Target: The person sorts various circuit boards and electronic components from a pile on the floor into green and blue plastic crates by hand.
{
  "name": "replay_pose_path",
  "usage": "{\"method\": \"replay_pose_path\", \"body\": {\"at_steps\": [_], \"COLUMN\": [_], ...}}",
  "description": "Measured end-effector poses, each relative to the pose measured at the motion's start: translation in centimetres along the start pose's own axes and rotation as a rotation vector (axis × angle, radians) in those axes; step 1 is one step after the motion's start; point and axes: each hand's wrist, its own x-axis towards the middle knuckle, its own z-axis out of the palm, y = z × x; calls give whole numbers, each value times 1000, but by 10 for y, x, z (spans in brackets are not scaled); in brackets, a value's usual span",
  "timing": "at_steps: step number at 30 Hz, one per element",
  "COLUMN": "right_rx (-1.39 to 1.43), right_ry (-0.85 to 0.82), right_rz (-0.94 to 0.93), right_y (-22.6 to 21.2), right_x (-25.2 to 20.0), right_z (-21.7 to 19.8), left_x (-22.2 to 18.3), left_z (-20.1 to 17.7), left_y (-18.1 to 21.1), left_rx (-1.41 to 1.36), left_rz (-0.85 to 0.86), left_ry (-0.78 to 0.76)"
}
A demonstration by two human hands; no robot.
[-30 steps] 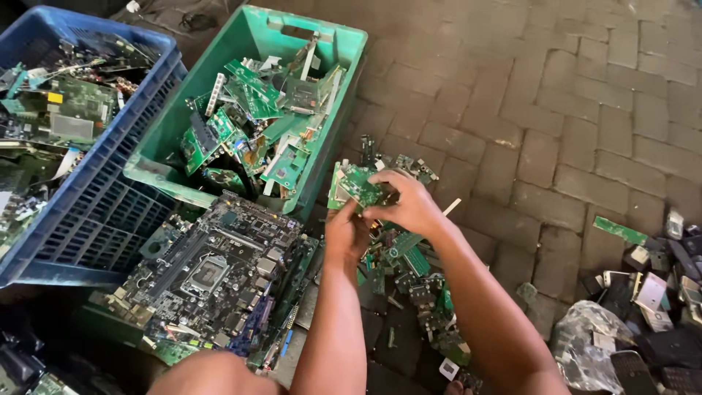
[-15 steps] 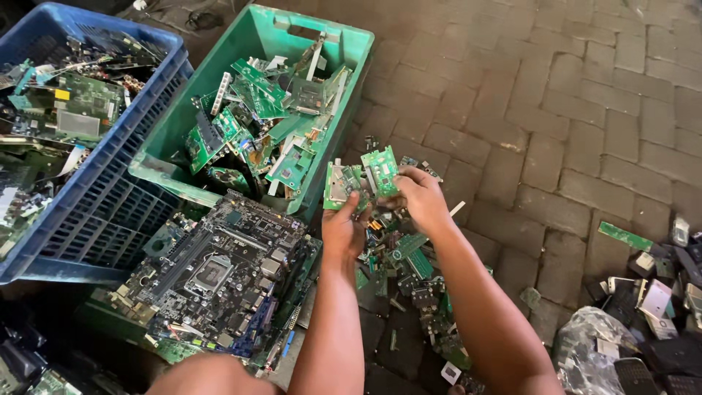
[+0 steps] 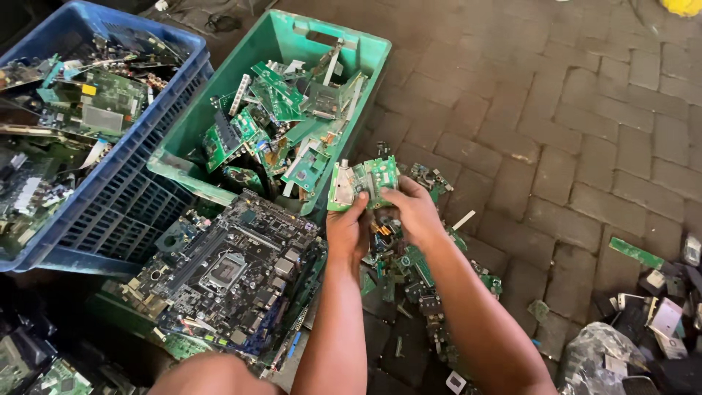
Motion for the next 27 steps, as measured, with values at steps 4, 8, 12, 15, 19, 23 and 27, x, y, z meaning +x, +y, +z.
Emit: {"method": "replay_pose_path", "body": {"at_steps": [4,8,12,15,19,23,27], "right_rx": [52,-3,58,216,225,210,212], "right_ry": [7,-36,-8,96,120,108,116], "right_rz": [57,17,45,53,74,80,68], "right_y": [-25,-32,-22,-6,-16,-12,-10], "right_x": [-16,-21,-14,0,-7,-7,-5], "right_z": [26,35,34,24,35,39,42], "left_x": [7,3,-3,2,11,18,29], "left_z": [-7,-9,-4,-10,-19,-25,-34], "left_y": [0,2,30,39,35,29,22], "left_rx": [-104,-47,-242,-269,-211,-251,-213], "left_rz": [47,15,-90,-190,-215,-237,-234], "left_ry": [-21,-23,-64,-186,-239,-227,-233]}}
